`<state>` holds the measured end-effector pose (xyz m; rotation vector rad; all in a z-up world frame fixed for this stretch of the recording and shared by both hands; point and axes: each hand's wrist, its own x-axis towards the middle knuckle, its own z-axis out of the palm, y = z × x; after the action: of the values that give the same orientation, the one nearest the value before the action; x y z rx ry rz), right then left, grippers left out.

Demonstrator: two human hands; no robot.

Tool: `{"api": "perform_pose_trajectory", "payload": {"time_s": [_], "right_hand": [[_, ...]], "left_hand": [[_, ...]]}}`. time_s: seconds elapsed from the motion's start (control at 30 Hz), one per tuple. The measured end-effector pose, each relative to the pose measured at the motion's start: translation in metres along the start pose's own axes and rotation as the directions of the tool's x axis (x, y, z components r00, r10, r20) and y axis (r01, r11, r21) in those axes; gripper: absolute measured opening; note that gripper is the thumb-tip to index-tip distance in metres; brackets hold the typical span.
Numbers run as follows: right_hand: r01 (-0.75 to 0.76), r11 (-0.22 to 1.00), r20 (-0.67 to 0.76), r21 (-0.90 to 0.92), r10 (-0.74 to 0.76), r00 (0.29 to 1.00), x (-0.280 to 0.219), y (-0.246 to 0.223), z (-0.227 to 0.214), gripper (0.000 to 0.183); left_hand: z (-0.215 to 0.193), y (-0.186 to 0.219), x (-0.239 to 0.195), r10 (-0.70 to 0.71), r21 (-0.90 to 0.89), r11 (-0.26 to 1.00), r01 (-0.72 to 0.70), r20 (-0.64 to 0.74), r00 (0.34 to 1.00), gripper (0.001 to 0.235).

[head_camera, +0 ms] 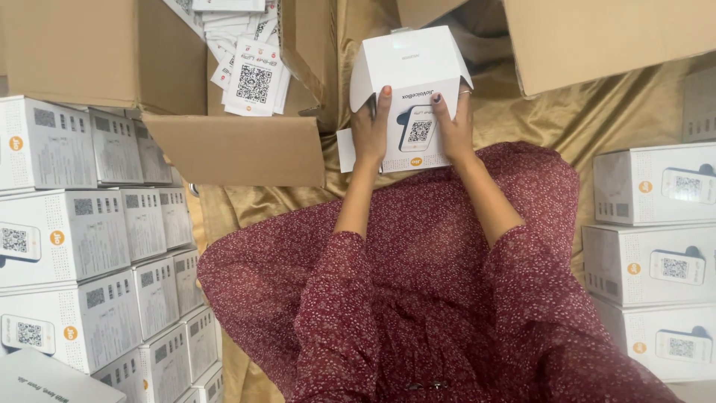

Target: The person applies QR code labels to electronic device boxes and places items inside.

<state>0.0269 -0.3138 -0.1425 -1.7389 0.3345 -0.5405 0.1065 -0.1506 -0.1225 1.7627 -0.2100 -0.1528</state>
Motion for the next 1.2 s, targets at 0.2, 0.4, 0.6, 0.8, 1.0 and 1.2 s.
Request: {"api": "perform_pose_trajectory", "payload": {"time_s": [0.2, 0.4, 0.6, 0.8, 1.0, 1.2], "right_hand": [[-0.072, 0.997, 0.051, 0.013, 0.071, 0.996, -0.001, 0.010, -0.003, 0.080], [-0.167, 0.986, 0.078, 0.021, 0.165, 0.983, 0.000, 0.004, -0.006, 0.084], [-0.085, 0.996, 0.107, -0.024, 0.088, 0.990, 0.011, 0.003, -0.006, 0.087], [-0.116, 0.988, 0.196, -0.102, 0.135, 0.971, 0.023, 0.015, -0.015, 0.080], [-0.122, 0.987, 0.078, 0.108, 0.114, 0.990, 0.019, 0.021, -0.004, 0.085], [-0.120, 0.992, 0.039, 0.033, 0.119, 0.992, 0.006, 0.039, -0.016, 0.083]], "left_hand": [[-0.005, 0.020, -0.004, -0.055, -0.020, 0.998, 0.056, 0.038, 0.998, 0.082], [-0.020, 0.015, 0.012, -0.159, 0.019, 0.987, 0.158, 0.161, 0.974, 0.089], [-0.033, 0.015, 0.019, -0.142, 0.009, 0.989, 0.145, 0.269, 0.953, 0.105], [-0.025, 0.010, 0.017, -0.162, -0.028, 0.984, 0.176, 0.271, 0.949, 0.095], [-0.020, 0.026, 0.007, -0.142, -0.094, 0.982, 0.163, 0.198, 0.970, 0.091], [-0.029, -0.002, 0.004, -0.129, -0.108, 0.981, 0.163, 0.268, 0.955, 0.099]]}}
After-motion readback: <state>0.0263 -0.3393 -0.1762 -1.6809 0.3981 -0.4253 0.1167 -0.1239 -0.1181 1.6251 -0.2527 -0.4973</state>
